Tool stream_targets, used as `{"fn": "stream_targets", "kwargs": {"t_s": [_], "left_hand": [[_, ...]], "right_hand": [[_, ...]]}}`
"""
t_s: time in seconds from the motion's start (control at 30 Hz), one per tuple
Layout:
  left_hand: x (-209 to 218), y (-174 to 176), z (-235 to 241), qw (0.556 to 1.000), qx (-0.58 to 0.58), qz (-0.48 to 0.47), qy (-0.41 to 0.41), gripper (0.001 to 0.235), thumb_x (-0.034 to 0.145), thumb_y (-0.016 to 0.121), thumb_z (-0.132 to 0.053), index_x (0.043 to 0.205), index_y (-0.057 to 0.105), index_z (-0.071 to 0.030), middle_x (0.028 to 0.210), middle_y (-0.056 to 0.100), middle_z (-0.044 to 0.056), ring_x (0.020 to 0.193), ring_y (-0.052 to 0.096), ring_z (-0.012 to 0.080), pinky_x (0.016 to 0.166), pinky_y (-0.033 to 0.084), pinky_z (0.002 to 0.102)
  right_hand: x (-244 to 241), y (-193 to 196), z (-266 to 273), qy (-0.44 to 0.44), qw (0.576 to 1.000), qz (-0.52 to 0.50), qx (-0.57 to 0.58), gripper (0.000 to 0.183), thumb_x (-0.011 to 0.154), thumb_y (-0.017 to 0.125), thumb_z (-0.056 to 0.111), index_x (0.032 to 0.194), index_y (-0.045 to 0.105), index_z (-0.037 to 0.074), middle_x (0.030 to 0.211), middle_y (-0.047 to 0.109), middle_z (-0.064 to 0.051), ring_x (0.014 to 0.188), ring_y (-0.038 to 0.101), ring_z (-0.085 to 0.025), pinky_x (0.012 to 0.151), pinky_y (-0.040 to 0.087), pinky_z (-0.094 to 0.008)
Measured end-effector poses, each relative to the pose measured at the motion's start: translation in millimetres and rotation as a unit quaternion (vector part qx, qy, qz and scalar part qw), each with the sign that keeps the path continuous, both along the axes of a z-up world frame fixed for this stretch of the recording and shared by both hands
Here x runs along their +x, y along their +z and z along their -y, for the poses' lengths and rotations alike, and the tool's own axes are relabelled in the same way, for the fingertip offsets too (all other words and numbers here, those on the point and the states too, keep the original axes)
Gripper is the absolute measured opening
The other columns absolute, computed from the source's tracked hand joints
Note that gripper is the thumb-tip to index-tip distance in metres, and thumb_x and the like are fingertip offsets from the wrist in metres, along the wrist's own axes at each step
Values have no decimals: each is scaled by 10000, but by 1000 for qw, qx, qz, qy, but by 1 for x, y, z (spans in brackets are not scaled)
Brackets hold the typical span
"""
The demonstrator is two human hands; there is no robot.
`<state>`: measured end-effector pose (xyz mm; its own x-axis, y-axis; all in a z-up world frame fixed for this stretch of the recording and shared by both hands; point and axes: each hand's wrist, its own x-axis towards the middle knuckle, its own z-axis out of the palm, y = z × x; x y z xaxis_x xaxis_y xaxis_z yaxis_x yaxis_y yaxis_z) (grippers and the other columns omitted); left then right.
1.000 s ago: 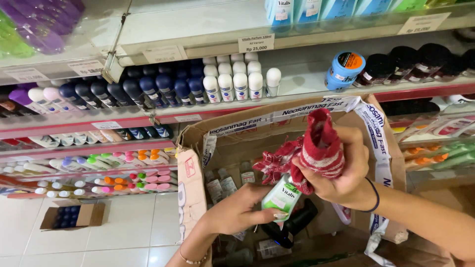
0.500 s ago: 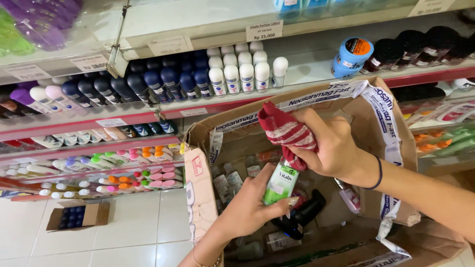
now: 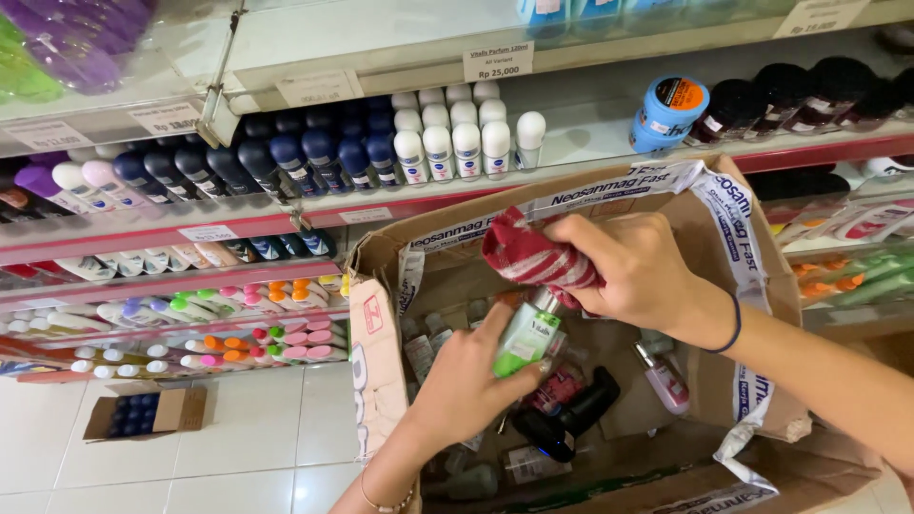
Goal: Scanning and organizing perfume bottles on store shelves.
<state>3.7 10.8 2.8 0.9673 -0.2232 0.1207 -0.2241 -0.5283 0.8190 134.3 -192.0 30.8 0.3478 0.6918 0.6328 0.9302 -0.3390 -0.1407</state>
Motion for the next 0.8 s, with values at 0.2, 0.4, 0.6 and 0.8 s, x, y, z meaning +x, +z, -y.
{"fn": "stream_targets", "kwargs": {"t_s": [0.2,0.4,0.6,0.8], "left_hand": [[10,0,-4,984,-115,-42,128,320,881,704,-185,1011,502,26,721,707,177,629,738,265,559,551,367],[8,-2,3,959,-217,-12,184,251,922,695,-119,1047,520,11,726,722,113,630,675,149,565,532,317],[5,6,12,974,-191,14,123,299,898,705,-132,1087,516,1,795,731,114,675,727,139,621,565,297],[2,9,13,973,-179,-10,145,303,893,706,-152,1081,520,-4,772,736,131,646,720,183,597,557,326]], "right_hand": [[2,-18,-16,-95,988,-119,21,443,789,827,247,1127,597,77,698,675,-114,647,696,-330,558,530,-420],[3,-103,-30,-198,902,-132,-361,897,683,852,483,1406,469,115,1150,619,-215,1120,585,-446,880,508,-548],[-33,-194,-10,62,756,-187,-624,1002,802,817,458,1540,276,51,1518,364,-266,1403,357,-459,1078,375,-555],[-57,-255,8,106,726,-192,-652,932,789,810,300,1544,309,84,1511,378,-247,1385,391,-460,1098,359,-562]]}}
